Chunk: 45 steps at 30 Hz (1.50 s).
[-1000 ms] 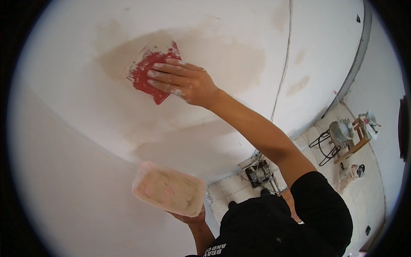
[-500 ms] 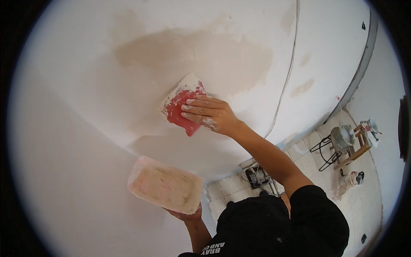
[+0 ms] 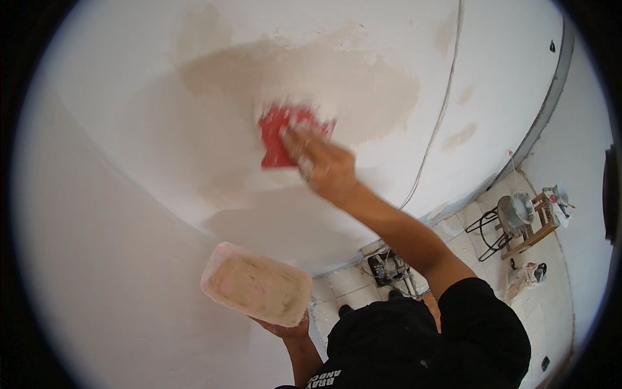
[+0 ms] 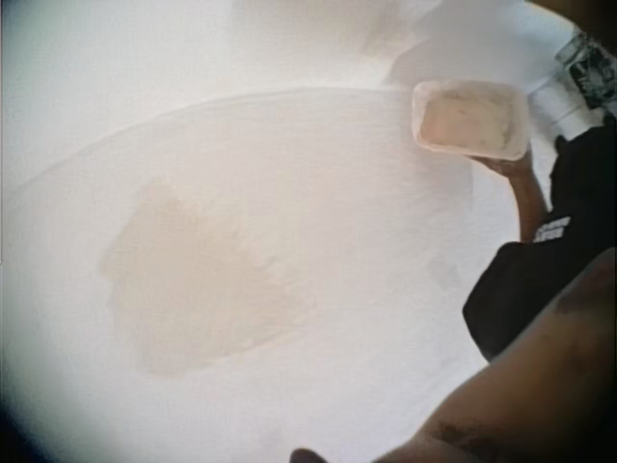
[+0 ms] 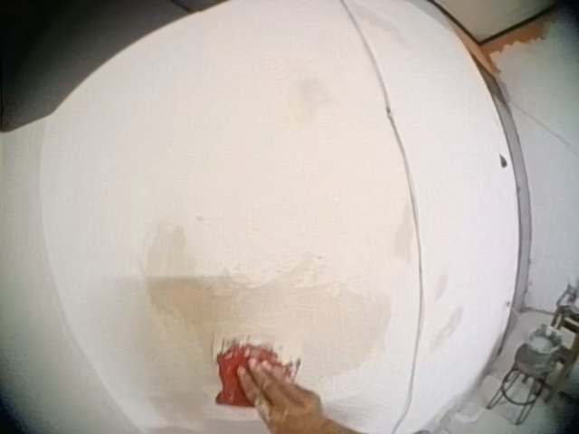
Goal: The person applies a patching compound to indentations on a white wall using a red putty knife and then scrapes the excess material off to create a level surface.
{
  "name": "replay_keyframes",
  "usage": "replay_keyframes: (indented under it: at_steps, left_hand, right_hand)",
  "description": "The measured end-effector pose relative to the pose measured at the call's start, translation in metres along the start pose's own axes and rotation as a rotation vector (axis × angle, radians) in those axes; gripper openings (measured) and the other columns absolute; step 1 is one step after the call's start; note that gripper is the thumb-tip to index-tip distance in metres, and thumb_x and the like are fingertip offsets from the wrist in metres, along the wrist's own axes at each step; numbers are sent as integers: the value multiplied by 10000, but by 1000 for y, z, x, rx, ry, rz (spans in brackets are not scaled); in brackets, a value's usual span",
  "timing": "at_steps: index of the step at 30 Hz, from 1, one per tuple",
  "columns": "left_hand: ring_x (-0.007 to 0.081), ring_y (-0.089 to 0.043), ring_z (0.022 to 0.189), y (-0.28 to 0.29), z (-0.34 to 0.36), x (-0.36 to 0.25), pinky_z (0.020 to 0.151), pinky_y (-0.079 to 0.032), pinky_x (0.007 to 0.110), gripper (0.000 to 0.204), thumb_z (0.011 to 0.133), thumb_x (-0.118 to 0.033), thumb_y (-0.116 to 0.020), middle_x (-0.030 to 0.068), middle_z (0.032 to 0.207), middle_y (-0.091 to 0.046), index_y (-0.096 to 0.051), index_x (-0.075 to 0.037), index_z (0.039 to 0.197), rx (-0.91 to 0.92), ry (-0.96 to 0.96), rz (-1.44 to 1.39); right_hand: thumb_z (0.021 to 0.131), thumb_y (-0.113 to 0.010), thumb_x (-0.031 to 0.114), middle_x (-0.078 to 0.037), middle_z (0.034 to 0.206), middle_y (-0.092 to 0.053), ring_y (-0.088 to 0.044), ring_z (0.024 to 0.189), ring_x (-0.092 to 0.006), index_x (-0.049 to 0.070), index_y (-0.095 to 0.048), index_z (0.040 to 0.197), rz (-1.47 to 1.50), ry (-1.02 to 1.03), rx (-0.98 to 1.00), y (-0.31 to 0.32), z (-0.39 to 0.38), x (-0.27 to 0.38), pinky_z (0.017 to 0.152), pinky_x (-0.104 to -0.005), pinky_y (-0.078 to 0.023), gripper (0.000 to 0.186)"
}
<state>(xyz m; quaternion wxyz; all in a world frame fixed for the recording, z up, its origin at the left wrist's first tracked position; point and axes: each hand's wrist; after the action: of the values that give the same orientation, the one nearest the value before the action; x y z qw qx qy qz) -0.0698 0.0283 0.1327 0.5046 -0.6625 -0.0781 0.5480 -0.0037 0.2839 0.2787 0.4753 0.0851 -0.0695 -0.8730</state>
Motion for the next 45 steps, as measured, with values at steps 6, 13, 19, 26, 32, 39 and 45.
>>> replay_keyframes:
  at_steps: [6, 13, 19, 26, 32, 39, 45]
  left_hand:
    - [385, -450, 1281, -3, 13, -5, 919, -484, 634, 831, 875, -709, -460, 110, 1453, -414, -298, -168, 1485, 70, 10, -13]
    - [385, -458, 1272, 6, 16, -3, 918, -483, 638, 812, 882, -692, -471, 110, 1433, -437, -307, -168, 1480, 57, 130, -183]
    - [379, -464, 1263, 5, 10, -2, 924, -472, 647, 798, 880, -694, -472, 107, 1413, -454, -316, -185, 1475, 53, 11, -36]
    - [379, -482, 1246, 11, 16, -8, 922, -470, 646, 804, 868, -693, -494, 99, 1409, -460, -337, -174, 1463, 9, 78, -82]
    - [377, -488, 1243, 11, 19, -5, 897, -489, 639, 796, 866, -689, -502, 94, 1406, -466, -345, -181, 1459, 24, 35, -108]
    - [371, -480, 1253, 6, 15, -4, 900, -486, 636, 798, 868, -694, -495, 94, 1411, -462, -342, -184, 1462, 2, 144, -183]
    - [378, -474, 1255, 2, 13, -4, 905, -484, 636, 803, 869, -704, -478, 98, 1417, -452, -340, -182, 1463, 12, 54, -10]
  right_hand:
    - [804, -599, 116, -101, 1190, -661, -660, 1050, -241, 81, -664, 1187, 140, 58, 129, 12, -22, 14, 827, -331, -576, 391]
    - [855, -572, 99, -10, 1176, -683, -640, 1104, -201, 168, -690, 1170, 119, 402, -254, -1, 84, -25, 888, -322, -570, 344]
    - [830, -613, 93, 41, 1229, -660, -613, 1153, -145, 220, -696, 1167, 251, 249, -25, -40, 48, -40, 1014, -328, -507, 370]
    - [787, -647, 116, 28, 1245, -654, -610, 1159, -143, 212, -707, 1143, 342, 200, 189, -26, -30, -29, 1016, -341, -500, 374]
    - [841, -623, 143, -54, 1158, -692, -666, 1065, -215, 145, -722, 1102, 303, 197, -1, 24, -5, -33, 937, -363, -539, 279]
    - [751, -670, 37, -111, 1041, -696, -701, 835, -251, 110, -689, 1161, -94, -159, -246, 27, 73, -37, 644, -329, -562, 417]
    - [734, -629, 47, -142, 1106, -684, -703, 944, -238, 97, -665, 1214, 65, -12, 51, -16, -15, 50, 740, -333, -595, 484]
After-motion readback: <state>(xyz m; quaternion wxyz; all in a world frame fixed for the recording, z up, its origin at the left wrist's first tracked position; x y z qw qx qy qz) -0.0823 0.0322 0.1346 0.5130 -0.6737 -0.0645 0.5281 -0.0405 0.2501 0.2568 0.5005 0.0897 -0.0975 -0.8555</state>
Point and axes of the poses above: each hand's wrist, its own z-axis towards the middle knuckle, its own y-axis out of the back of the hand, x = y × z
